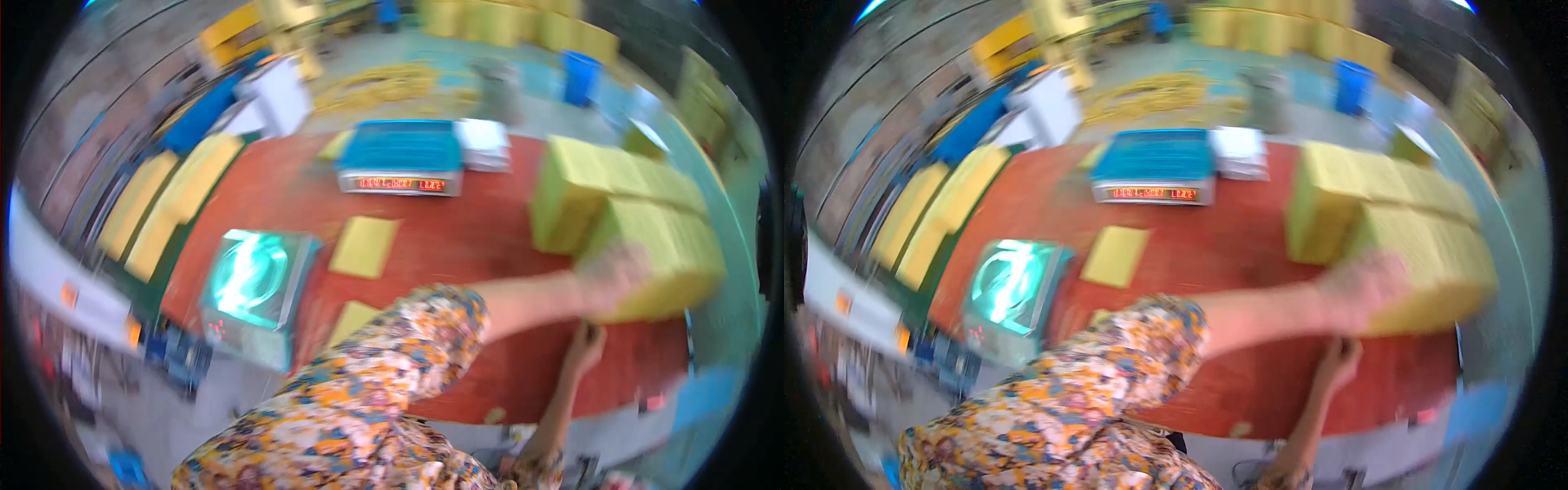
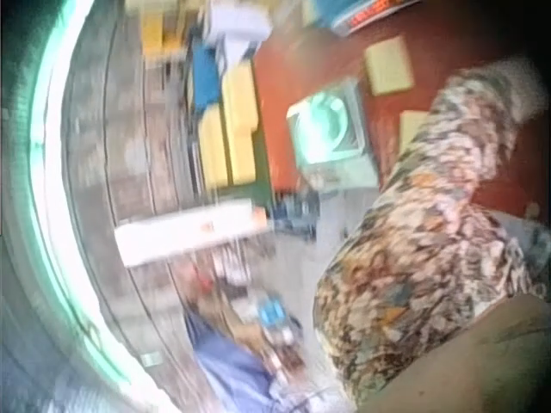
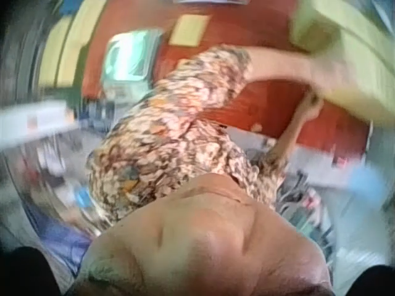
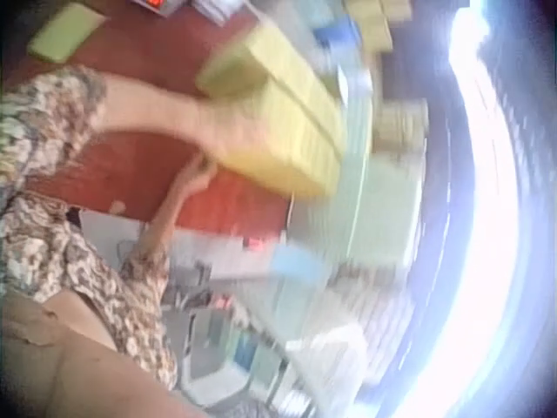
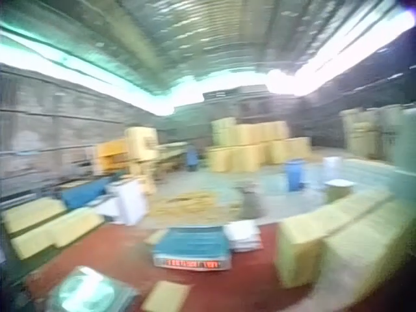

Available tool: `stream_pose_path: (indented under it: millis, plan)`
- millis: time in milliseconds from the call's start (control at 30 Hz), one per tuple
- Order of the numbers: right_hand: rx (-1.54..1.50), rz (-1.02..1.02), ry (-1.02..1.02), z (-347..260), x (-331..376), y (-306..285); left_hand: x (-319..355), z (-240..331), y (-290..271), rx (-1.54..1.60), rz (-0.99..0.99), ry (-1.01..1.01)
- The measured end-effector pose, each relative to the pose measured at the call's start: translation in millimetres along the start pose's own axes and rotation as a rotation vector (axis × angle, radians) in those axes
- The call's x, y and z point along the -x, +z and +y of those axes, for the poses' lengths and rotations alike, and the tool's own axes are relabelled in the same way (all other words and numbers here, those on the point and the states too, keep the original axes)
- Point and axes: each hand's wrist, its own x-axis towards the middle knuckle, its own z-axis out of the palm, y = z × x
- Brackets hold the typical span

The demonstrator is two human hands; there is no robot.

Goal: Counting and weighing stacks of yellow paper in an industrial facility.

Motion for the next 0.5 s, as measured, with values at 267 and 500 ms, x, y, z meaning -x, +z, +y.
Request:
stream_pose_path:
  millis: [267,500]
  plan:
    - [-0.584,-0.348,-0.161,-106,270,53,236,152,-197,0.069,0.047,-0.323]
    - [-0.794,-1.237,-0.366,-252,421,139,434,271,-367,-0.088,0.242,-0.862]
